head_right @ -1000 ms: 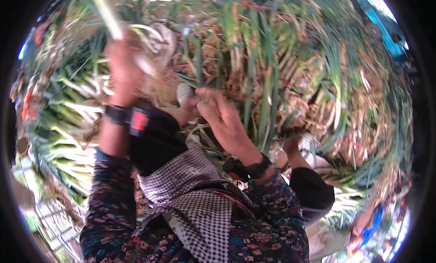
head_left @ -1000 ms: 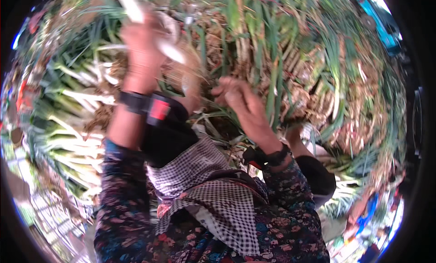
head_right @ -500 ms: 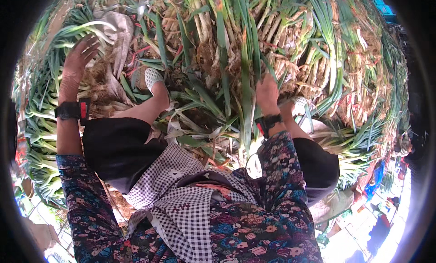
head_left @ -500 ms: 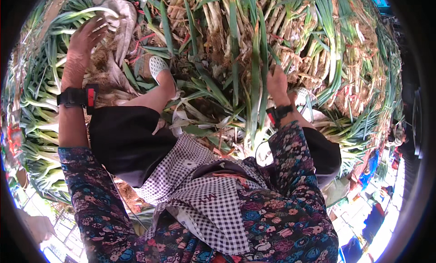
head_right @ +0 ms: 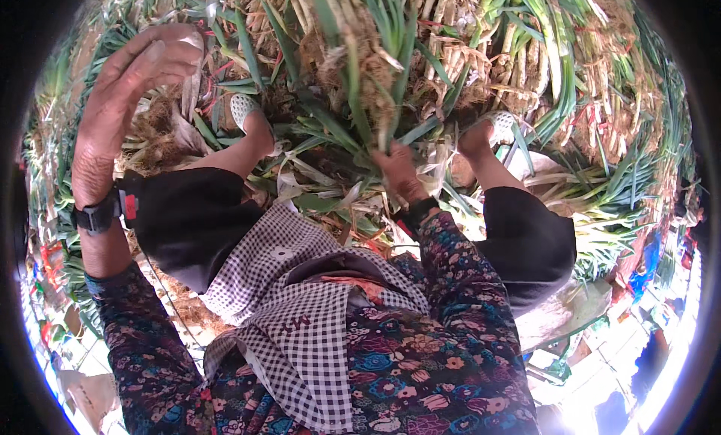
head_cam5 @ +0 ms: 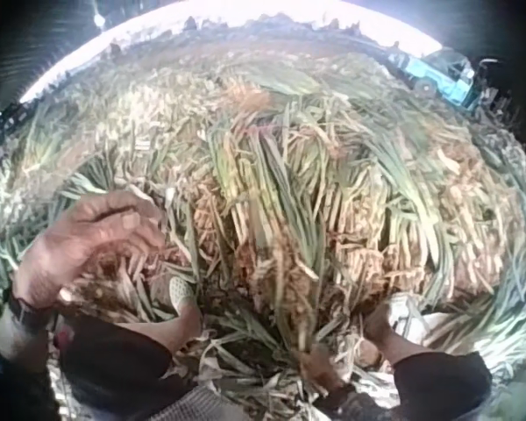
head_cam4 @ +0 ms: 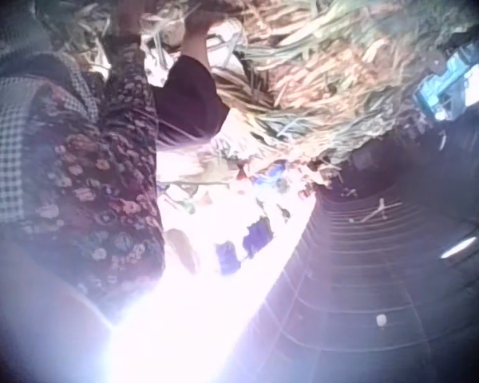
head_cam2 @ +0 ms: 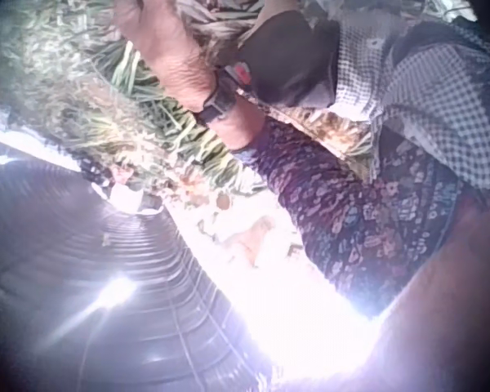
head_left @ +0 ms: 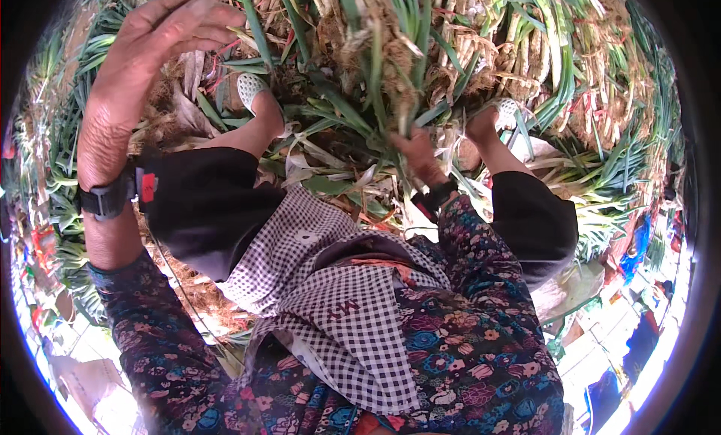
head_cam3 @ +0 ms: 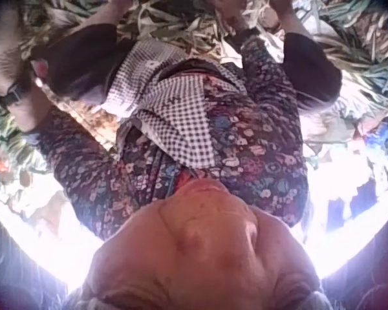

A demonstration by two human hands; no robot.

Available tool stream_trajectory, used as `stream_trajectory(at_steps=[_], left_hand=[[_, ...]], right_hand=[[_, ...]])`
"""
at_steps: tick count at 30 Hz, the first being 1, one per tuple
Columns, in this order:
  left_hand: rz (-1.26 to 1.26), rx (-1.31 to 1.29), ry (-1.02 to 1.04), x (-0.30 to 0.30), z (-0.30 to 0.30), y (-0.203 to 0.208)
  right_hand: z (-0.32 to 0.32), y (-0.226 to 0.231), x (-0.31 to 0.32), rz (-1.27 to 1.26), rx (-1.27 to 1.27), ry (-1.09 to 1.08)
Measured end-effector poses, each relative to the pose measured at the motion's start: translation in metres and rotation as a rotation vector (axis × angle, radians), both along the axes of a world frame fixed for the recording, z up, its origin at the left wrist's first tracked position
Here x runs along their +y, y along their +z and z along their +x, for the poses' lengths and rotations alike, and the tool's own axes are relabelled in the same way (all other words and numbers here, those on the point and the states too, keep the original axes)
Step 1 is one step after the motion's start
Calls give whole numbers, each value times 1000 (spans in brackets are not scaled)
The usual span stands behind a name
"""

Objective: The person cleans leeks by hand, peeling away the outer layers and pulling off the roots one at a time. After cleaning several, they gather a bunch of leeks and tie them together with a red string.

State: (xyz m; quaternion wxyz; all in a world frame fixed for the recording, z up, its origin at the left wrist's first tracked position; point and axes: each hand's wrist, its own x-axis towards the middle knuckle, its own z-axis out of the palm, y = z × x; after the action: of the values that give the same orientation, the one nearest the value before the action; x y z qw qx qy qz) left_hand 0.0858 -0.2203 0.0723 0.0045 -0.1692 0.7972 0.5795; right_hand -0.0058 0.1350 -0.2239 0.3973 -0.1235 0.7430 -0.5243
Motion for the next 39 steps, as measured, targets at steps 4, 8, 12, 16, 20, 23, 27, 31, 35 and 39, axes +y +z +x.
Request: stream_trajectory(at_steps=[4, 8, 12, 16, 20, 23, 27, 31, 35, 39], left_hand=[[69, 61, -128, 56, -16, -1], [190, 153, -130, 87, -24, -19], [213, 122, -79, 83, -25, -44], [278, 5, 97, 55, -20, -113], [290, -294, -30, 92, -34, -144], [406, -337, -190, 135, -39, -148], [158, -456, -37, 170, -32, -176], [261, -506, -121, 172, -28, -172], [961, 90, 108, 132, -33, -60], [1044, 543, 124, 67, -40, -61]], right_hand=[[55, -5, 10, 112, 335, 536], [118, -16, 31, -109, 402, 965], [111, -6, 26, -23, 156, 976], [64, 59, -2, -81, -267, 190], [51, 117, -5, -131, -172, 82], [72, 161, -1, 24, 235, 477], [103, 156, 11, -185, 561, 547], [108, 179, 7, -385, 915, 645], [103, 156, 18, -70, 526, 662], [91, 96, 28, -96, -15, 276]])
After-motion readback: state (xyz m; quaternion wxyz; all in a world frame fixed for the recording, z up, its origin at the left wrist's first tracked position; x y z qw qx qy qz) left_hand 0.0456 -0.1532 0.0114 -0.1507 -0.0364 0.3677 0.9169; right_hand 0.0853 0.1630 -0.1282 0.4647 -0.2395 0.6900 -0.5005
